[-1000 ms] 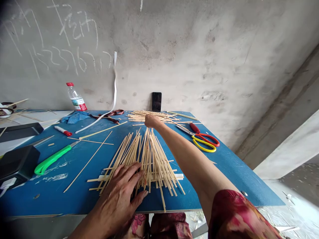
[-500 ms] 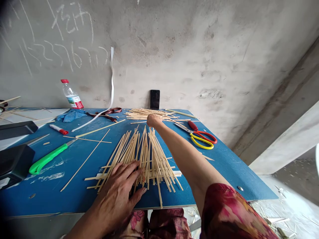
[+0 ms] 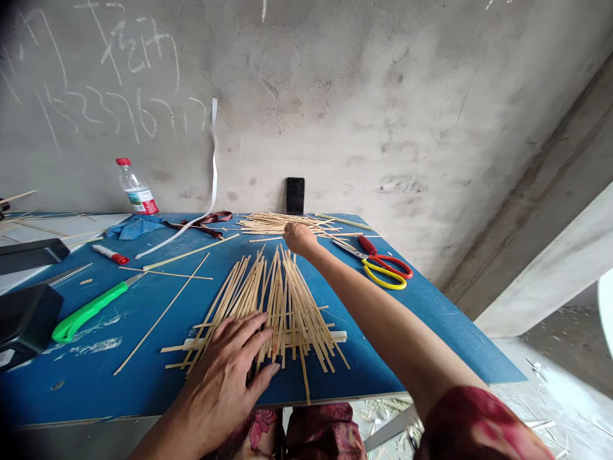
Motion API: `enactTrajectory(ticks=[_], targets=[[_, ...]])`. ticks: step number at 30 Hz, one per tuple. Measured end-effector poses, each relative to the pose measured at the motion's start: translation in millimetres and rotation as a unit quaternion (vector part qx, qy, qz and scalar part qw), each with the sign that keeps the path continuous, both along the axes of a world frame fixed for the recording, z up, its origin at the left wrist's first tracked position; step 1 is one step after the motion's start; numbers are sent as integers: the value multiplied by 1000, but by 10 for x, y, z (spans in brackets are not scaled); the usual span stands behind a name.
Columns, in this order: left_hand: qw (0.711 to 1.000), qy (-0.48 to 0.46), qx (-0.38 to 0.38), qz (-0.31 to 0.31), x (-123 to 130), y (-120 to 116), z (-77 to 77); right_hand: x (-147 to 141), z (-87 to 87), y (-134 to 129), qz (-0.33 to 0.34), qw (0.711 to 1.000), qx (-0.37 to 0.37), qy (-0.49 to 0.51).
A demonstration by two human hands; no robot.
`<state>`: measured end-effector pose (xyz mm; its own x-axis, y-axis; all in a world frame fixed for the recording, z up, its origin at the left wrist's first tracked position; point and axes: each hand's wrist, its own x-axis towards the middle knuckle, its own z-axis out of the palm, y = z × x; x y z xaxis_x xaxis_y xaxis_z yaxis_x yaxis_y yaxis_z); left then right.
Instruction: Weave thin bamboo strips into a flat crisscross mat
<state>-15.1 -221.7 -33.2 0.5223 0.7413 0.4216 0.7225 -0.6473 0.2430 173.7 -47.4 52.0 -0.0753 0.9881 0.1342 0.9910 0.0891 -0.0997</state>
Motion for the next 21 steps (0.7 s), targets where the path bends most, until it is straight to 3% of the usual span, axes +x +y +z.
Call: enactTrajectory(ticks=[6,8,9,12,21], targets=[[1000,3,8,-4,-3,-15,32,109,-301,-1348,125,992,4,-3],[1000,10,11,-2,-2,-16,36,124,-418,-1690,182,983,9,-33],[1000,12,12,-2,-2,-17,37,124,-463,-1799,175,983,15,-48],[1000,12,10,-2,-5,-20,32,109,-540,-1920,145,986,20,-77],[1000,2,18,-8,-16,-36,25,63,-613,-1890,102,987,35,-118]])
